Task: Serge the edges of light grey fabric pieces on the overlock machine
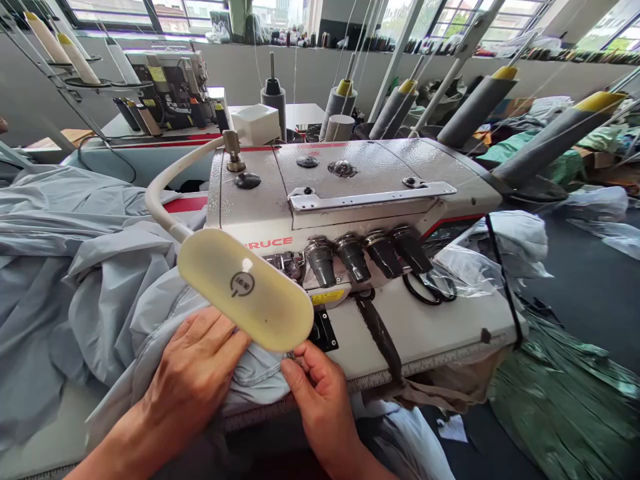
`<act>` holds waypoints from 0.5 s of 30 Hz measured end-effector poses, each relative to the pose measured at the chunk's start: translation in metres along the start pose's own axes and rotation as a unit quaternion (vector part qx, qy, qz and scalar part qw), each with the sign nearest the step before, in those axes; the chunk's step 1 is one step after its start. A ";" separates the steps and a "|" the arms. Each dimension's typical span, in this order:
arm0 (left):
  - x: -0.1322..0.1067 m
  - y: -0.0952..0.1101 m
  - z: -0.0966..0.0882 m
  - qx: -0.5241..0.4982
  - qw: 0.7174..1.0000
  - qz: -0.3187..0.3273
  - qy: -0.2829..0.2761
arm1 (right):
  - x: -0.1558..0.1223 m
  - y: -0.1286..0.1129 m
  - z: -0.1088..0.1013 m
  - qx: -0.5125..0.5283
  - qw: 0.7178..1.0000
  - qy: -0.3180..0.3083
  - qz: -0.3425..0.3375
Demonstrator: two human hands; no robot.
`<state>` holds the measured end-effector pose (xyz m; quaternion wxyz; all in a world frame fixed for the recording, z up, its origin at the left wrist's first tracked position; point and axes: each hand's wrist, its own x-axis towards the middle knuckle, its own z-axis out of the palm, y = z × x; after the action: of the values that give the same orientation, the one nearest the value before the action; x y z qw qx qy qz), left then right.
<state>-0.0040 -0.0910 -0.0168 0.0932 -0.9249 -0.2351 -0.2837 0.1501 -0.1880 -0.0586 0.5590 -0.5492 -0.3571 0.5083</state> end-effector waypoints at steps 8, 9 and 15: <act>-0.005 0.001 0.004 -0.044 0.999 0.007 0.019 | 0.000 0.002 0.001 0.003 1.000 0.015 0.008; -0.006 0.002 0.004 -0.045 0.999 0.008 0.020 | 0.000 0.002 0.001 0.001 1.000 0.018 0.007; -0.003 0.004 0.004 -0.042 0.999 0.003 0.012 | 0.000 0.003 0.001 0.010 1.000 0.023 0.004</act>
<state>-0.0021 -0.0941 -0.0221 0.0580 -0.9252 -0.2194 -0.3041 0.1481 -0.1883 -0.0613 0.5707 -0.5563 -0.3369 0.5013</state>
